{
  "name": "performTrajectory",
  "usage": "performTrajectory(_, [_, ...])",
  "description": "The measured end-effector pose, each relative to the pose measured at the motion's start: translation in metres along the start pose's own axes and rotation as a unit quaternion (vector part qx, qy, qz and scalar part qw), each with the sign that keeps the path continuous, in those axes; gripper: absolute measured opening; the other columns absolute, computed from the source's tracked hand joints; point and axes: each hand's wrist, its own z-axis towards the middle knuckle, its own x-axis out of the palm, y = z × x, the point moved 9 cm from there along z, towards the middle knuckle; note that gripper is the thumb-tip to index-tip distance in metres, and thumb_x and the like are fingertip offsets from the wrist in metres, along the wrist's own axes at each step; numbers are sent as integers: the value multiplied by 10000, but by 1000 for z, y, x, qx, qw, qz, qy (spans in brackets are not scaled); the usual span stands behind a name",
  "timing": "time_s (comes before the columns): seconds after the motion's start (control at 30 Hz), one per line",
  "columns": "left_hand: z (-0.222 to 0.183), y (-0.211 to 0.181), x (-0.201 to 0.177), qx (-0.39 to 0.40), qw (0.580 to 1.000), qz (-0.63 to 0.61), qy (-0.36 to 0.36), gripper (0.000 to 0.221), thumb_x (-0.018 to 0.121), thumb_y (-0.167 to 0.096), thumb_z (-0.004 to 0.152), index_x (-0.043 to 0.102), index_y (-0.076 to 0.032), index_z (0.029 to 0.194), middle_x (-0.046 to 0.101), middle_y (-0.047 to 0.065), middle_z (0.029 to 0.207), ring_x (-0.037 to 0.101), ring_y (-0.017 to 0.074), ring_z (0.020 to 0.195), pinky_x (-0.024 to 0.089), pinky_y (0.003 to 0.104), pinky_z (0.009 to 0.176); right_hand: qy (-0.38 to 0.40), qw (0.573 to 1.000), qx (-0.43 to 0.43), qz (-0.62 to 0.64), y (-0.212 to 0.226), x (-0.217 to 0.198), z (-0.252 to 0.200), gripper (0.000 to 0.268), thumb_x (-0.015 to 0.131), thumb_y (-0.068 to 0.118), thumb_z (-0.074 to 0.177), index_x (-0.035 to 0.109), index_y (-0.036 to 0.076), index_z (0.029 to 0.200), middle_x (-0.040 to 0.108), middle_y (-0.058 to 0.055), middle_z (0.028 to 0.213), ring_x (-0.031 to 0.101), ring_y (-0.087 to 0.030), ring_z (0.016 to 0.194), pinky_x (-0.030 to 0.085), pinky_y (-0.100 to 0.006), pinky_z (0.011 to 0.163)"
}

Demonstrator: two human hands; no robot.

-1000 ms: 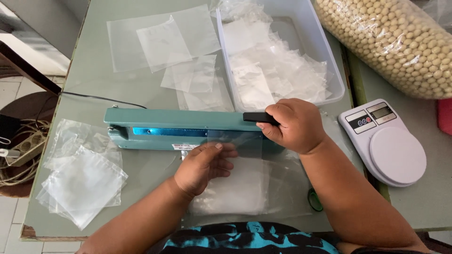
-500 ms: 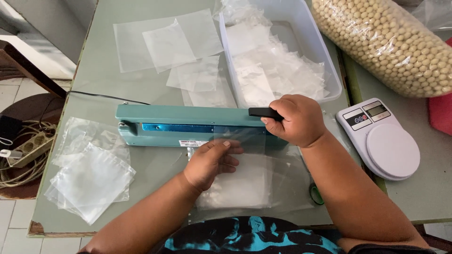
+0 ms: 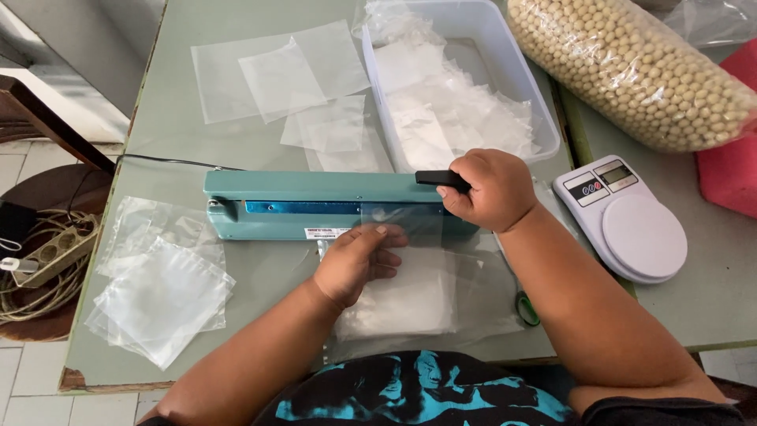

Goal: Sealing plastic bags with an impulse sealer and trimming them with scissors.

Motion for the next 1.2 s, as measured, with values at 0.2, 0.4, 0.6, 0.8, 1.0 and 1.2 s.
performTrajectory(0.2, [0, 3, -2, -8, 1000, 3, -9, 407, 559, -279, 988, 688, 14, 1239, 767, 202, 1116, 721, 242, 768, 643, 392, 670, 31, 999, 9, -8, 6, -4, 6, 327, 613, 445, 961, 589, 119, 942, 501, -53, 643, 565, -290, 546, 501, -391, 506])
performTrajectory(0.4, [1, 2, -1, -6, 1000, 11, -6, 421, 588, -302, 977, 686, 11, 1240, 764, 205, 1125, 733, 257, 785, 649, 405, 678, 68, 997, 45, 4, 11, -10, 12, 273, 654, 391, 946, 604, 123, 939, 565, -67, 709, 606, -323, 617, 512, -419, 546])
performTrajectory(0.6, [4, 6, -3, -7, 1000, 12, -1, 460, 584, -330, 982, 676, 14, 1273, 753, 213, 1157, 734, 267, 812, 652, 426, 712, 65, 997, 42, 2, 17, -24, 20, 222, 724, 313, 925, 666, 107, 984, 677, -86, 851, 675, -347, 746, 557, -438, 623])
performTrajectory(0.8, [3, 3, -3, -12, 999, 29, -9, 454, 567, -331, 990, 695, 7, 1265, 753, 214, 1164, 749, 296, 829, 657, 454, 735, -22, 996, -12, -91, 30, -60, 46, 321, 790, 468, 889, 740, 190, 1042, 668, -21, 961, 677, -251, 814, 577, -366, 708])
performTrajectory(1.0, [-11, -10, 6, -30, 998, 60, -4, 488, 496, -329, 1013, 677, -3, 1328, 696, 244, 1296, 728, 384, 1002, 615, 512, 885, -155, 986, -37, -40, 55, -102, 60, 403, 823, 382, 940, 742, 87, 1203, 610, -72, 1063, 634, -288, 927, 573, -417, 847])
performTrajectory(1.2, [-13, -11, 7, -32, 998, 61, -10, 514, 458, -325, 1021, 659, 18, 1347, 687, 256, 1298, 720, 385, 1034, 602, 522, 910, -318, 945, 59, -57, 51, -98, -23, 352, 638, 324, 1000, 564, -19, 1025, 478, -119, 979, 507, -333, 890, 443, -448, 871])
